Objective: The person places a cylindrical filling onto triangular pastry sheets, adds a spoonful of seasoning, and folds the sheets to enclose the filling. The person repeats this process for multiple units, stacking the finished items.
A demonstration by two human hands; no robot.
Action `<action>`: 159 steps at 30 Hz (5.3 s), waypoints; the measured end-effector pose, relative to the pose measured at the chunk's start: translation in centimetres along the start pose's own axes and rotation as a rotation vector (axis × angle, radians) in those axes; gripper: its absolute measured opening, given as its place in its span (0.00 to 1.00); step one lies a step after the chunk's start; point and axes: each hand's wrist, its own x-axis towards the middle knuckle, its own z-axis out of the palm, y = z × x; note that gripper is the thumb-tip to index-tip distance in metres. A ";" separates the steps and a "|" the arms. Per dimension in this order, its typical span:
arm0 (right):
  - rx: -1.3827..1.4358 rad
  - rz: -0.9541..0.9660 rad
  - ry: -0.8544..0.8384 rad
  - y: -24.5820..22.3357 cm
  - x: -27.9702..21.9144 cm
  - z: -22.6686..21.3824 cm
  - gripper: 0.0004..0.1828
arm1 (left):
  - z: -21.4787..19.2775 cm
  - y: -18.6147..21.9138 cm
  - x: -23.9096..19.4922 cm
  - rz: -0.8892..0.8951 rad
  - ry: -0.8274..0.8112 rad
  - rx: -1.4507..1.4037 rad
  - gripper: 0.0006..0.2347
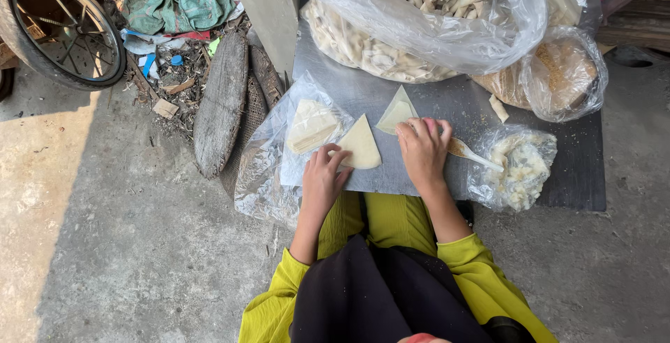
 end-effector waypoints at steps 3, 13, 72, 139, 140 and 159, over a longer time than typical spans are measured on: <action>0.043 0.016 -0.035 -0.5 -1.7 -0.6 0.06 | 0.5 -0.3 0.1 0.045 0.066 -0.012 0.12; 0.070 0.066 -0.183 -2.3 -1.5 -3.5 0.28 | 1.0 0.3 0.0 0.039 0.150 -0.050 0.05; 0.185 -0.247 -0.072 2.1 1.6 -3.5 0.07 | 1.3 -0.9 -0.3 -0.042 0.081 -0.021 0.07; 0.104 -0.009 -0.308 -1.9 -4.2 -7.8 0.22 | 0.3 -2.3 1.7 0.211 0.005 -0.005 0.05; 0.087 -0.021 -0.333 -2.0 -4.0 -8.4 0.25 | 0.3 -2.4 1.8 0.207 0.007 -0.009 0.05; 0.098 -0.226 0.053 -0.7 1.4 -4.0 0.11 | 1.4 -2.2 0.9 0.065 0.053 -0.017 0.13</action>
